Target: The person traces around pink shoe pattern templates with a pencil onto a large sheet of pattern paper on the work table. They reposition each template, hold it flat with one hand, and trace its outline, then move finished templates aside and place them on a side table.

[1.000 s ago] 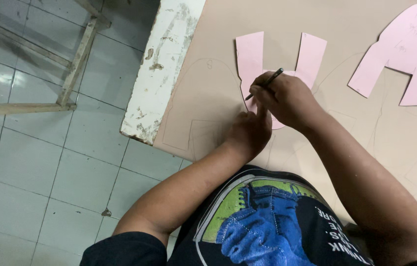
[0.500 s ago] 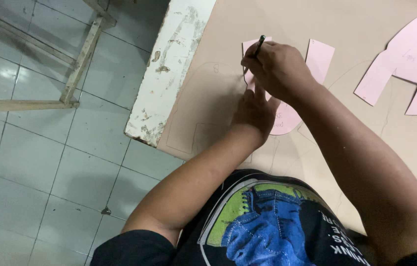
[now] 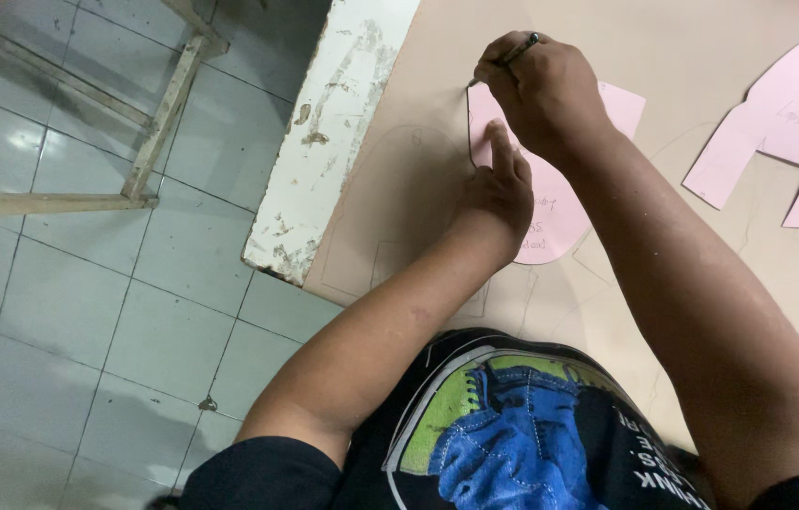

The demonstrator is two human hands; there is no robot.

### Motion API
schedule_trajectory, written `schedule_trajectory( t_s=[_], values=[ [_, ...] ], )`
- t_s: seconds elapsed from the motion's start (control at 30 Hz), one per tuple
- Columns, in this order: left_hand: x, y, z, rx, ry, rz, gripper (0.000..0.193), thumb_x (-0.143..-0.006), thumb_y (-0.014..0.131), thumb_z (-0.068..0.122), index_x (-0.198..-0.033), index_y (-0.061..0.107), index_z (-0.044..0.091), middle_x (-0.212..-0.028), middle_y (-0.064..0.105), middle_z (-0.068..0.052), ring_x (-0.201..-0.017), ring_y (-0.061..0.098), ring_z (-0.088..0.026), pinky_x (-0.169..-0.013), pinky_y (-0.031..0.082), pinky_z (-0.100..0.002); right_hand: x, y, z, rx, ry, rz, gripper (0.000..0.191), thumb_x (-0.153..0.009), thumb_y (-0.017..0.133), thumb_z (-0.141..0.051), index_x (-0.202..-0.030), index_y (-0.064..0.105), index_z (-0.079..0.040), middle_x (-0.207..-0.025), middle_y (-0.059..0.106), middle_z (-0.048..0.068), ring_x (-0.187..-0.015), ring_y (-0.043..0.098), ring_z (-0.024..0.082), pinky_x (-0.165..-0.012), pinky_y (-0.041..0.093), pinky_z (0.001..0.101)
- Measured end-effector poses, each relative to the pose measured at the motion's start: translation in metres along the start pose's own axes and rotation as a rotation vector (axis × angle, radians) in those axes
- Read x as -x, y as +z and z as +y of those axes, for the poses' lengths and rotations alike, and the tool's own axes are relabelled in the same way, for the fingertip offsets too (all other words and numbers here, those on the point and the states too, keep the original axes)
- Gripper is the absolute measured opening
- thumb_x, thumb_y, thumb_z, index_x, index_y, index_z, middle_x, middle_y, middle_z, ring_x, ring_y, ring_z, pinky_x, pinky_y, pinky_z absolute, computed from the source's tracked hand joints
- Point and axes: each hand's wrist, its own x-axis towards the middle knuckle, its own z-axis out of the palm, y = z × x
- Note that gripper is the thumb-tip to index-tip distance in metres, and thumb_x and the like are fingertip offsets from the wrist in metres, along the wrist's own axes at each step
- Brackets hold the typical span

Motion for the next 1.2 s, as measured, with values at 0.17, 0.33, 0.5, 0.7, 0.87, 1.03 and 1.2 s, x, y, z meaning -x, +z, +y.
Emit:
schedule_trajectory(
  t_s=[0.17,0.33,0.5,0.7,0.87,1.03,1.2],
  values=[
    [0.011,-0.028,0.006,0.641,-0.353,-0.071,0.072,-0.109,0.032,0.030,-0.165,-0.003,0.001,-0.131,0.058,-0.036,-0.103,0.067,-0.043,-0.085,0.058,-0.049,0.010,-0.016,0.016,0.099,0.153,-0.024,0.015,-0.108,0.070,-0.014,-0.102,0.073,-0.001,-0.094,0.074,0.013,-0.082,0.071,0.032,-0.073,0.056,0.0396],
    [0.029,-0.049,0.003,0.685,-0.365,-0.033,0.064,-0.107,0.028,0.033,-0.161,0.005,0.009,-0.131,0.060,-0.027,-0.109,0.065,-0.042,-0.094,0.053,-0.051,0.022,-0.028,0.028,0.050,0.286,0.000,0.018,-0.111,0.067,-0.016,-0.101,0.072,0.000,-0.086,0.073,0.010,-0.077,0.072,0.025,-0.072,0.056,0.0353],
    [0.031,-0.033,-0.004,0.612,-0.147,0.211,0.076,-0.097,0.046,0.023,-0.155,0.007,-0.007,-0.156,0.037,-0.029,-0.114,0.061,-0.045,-0.099,0.050,-0.047,0.036,-0.021,0.031,0.020,0.292,0.088,0.014,-0.113,0.065,-0.012,-0.107,0.070,0.001,-0.087,0.074,0.009,-0.079,0.074,0.020,-0.071,0.057,0.0323],
    [0.025,-0.011,-0.009,0.630,-0.162,0.149,0.075,-0.101,0.049,0.022,-0.158,0.009,-0.006,-0.154,0.039,-0.028,-0.124,0.056,-0.045,-0.107,0.045,-0.048,0.058,-0.015,0.021,-0.163,0.305,0.157,0.016,-0.112,0.066,-0.012,-0.111,0.066,0.004,-0.095,0.073,0.013,-0.086,0.075,0.018,-0.073,0.059,0.0294],
    [0.002,0.011,-0.002,-0.256,-0.021,0.157,0.080,-0.075,0.064,0.032,-0.139,0.030,-0.003,-0.167,0.028,-0.031,-0.140,0.045,-0.036,-0.116,0.037,-0.046,0.094,-0.027,0.003,-0.219,0.544,-0.002,0.017,-0.107,0.065,-0.016,-0.107,0.069,0.001,-0.089,0.075,0.011,-0.082,0.075,0.016,-0.072,0.059,0.0282],
    [-0.007,0.017,0.008,-0.144,-0.090,0.152,0.067,-0.099,0.054,0.017,-0.153,0.028,-0.015,-0.158,0.028,-0.040,-0.138,0.040,-0.049,-0.118,0.032,-0.050,0.102,-0.045,0.010,0.119,0.474,-0.094,0.017,-0.108,0.068,-0.017,-0.104,0.073,-0.001,-0.087,0.074,0.011,-0.078,0.073,0.024,-0.071,0.057,0.0341],
    [-0.001,-0.010,0.021,-0.332,-0.002,-0.052,0.063,-0.101,0.051,0.017,-0.158,0.026,0.024,-0.153,0.019,-0.050,-0.135,0.037,-0.058,-0.114,0.032,-0.058,0.105,-0.067,0.028,0.192,0.491,-0.068,0.016,-0.107,0.070,-0.017,-0.105,0.072,-0.001,-0.087,0.073,0.012,-0.077,0.071,0.026,-0.068,0.056,0.0368]
  ],
)
